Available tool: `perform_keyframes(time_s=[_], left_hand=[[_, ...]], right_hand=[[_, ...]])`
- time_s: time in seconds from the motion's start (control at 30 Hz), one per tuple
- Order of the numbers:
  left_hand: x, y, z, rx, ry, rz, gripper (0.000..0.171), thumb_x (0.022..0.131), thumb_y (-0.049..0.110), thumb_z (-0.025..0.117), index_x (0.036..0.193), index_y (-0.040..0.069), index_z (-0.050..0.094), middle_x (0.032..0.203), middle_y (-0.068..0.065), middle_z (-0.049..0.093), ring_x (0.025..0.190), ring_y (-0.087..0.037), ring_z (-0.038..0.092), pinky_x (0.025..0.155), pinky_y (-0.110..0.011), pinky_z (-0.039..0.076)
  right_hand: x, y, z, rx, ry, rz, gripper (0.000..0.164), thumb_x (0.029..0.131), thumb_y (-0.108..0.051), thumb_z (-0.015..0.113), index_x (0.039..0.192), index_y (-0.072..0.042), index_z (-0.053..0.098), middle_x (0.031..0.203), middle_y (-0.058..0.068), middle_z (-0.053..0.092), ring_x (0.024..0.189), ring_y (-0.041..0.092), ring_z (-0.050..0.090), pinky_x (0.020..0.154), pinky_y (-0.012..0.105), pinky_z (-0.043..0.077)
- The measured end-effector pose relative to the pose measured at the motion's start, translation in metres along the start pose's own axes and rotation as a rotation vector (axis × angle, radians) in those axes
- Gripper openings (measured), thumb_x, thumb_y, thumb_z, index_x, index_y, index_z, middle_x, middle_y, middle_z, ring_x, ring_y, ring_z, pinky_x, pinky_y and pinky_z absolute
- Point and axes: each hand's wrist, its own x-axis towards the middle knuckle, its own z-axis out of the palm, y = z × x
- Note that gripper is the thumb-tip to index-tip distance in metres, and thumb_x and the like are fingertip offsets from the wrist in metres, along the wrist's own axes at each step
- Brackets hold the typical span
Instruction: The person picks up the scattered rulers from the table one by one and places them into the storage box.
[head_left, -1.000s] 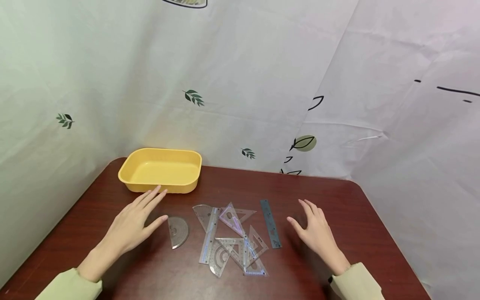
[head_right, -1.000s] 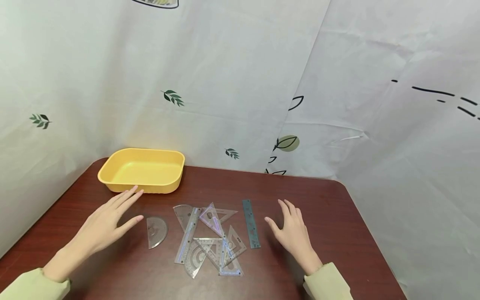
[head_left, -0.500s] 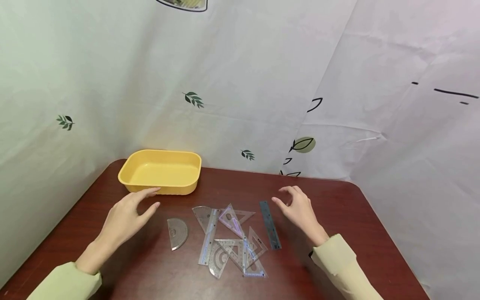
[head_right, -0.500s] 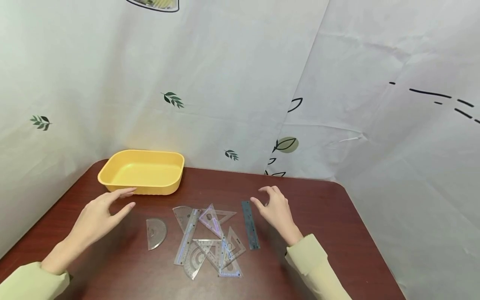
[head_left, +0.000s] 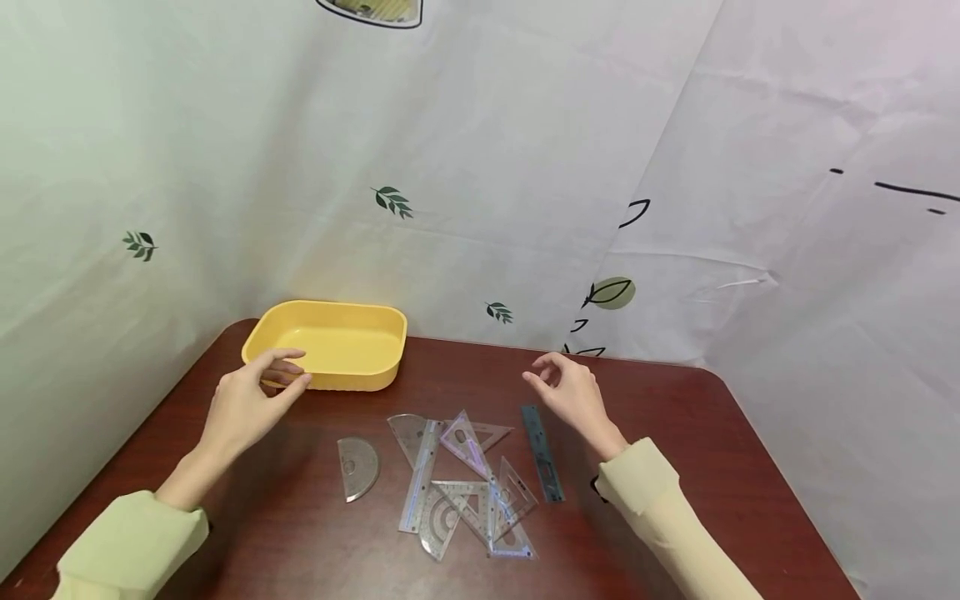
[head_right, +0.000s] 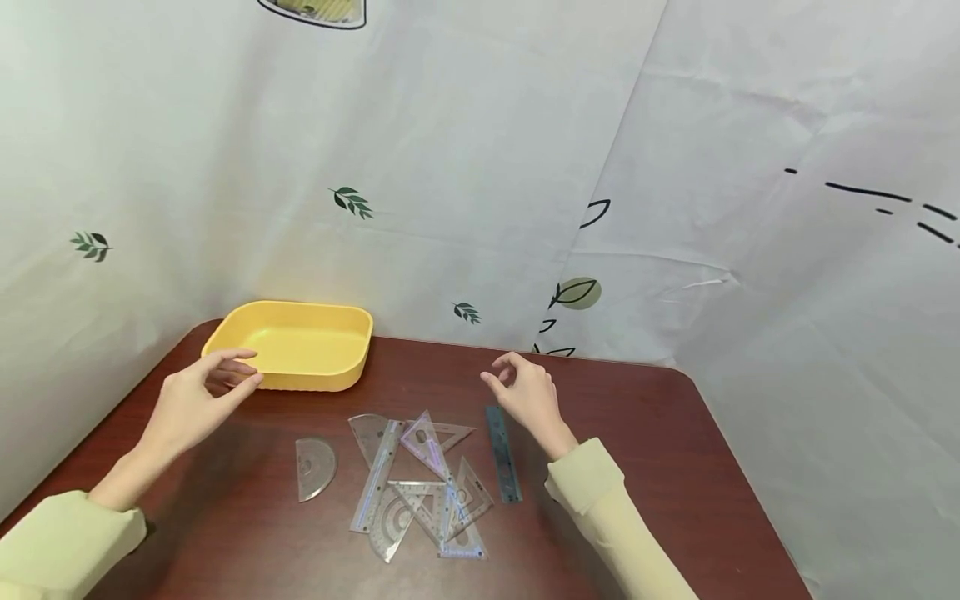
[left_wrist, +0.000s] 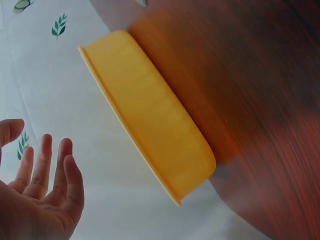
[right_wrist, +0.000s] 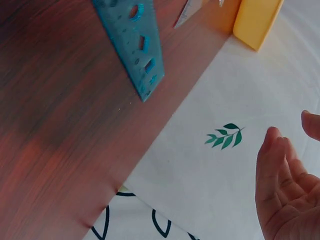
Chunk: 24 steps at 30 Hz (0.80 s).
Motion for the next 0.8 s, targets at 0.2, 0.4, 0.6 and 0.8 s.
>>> perform_keyframes(time_s=[0.2,0.4,0.6,0.8], left_hand=[[0.01,-0.009,-0.002,-0.014,-0.022,-0.105,0.028,0.087,0.022,0.071,0.111,0.009,0.069,0.089,-0.011,0.073,0.068,0.018,0.051,0.057,-0.006,0.045],[0.021,-0.02,-0.004,-0.012,-0.012,-0.196,0.031,0.087,0.033,0.07,0.11,0.012,0.07,0.077,0.032,0.058,0.068,0.018,0.051,0.055,-0.01,0.044],[0.033,-0.034,-0.006,-0.032,-0.001,-0.249,0.035,0.089,0.036,0.068,0.11,0.009,0.07,0.073,0.042,0.049,0.066,0.02,0.049,0.057,-0.009,0.042],[0.043,-0.048,-0.008,-0.098,-0.031,-0.326,0.045,0.089,0.04,0.066,0.115,0.003,0.067,0.07,0.04,0.051,0.062,0.018,0.053,0.054,-0.01,0.046]], right_hand=[[0.005,-0.002,0.006,0.022,-0.016,0.015,0.02,0.086,-0.039,0.071,0.094,-0.02,0.069,0.079,-0.005,0.069,0.066,0.009,0.06,0.055,0.027,0.048],[0.01,-0.008,0.009,0.035,-0.029,0.028,0.011,0.086,-0.032,0.071,0.087,-0.021,0.07,0.077,-0.005,0.068,0.063,0.008,0.058,0.053,0.027,0.046],[0.016,-0.016,0.014,0.066,-0.051,0.047,0.008,0.087,-0.03,0.069,0.085,-0.023,0.07,0.077,-0.005,0.068,0.062,0.009,0.057,0.053,0.027,0.045],[0.019,-0.019,0.02,0.079,-0.062,0.06,0.008,0.087,-0.031,0.07,0.086,-0.023,0.07,0.077,-0.005,0.068,0.062,0.008,0.057,0.055,0.027,0.045]])
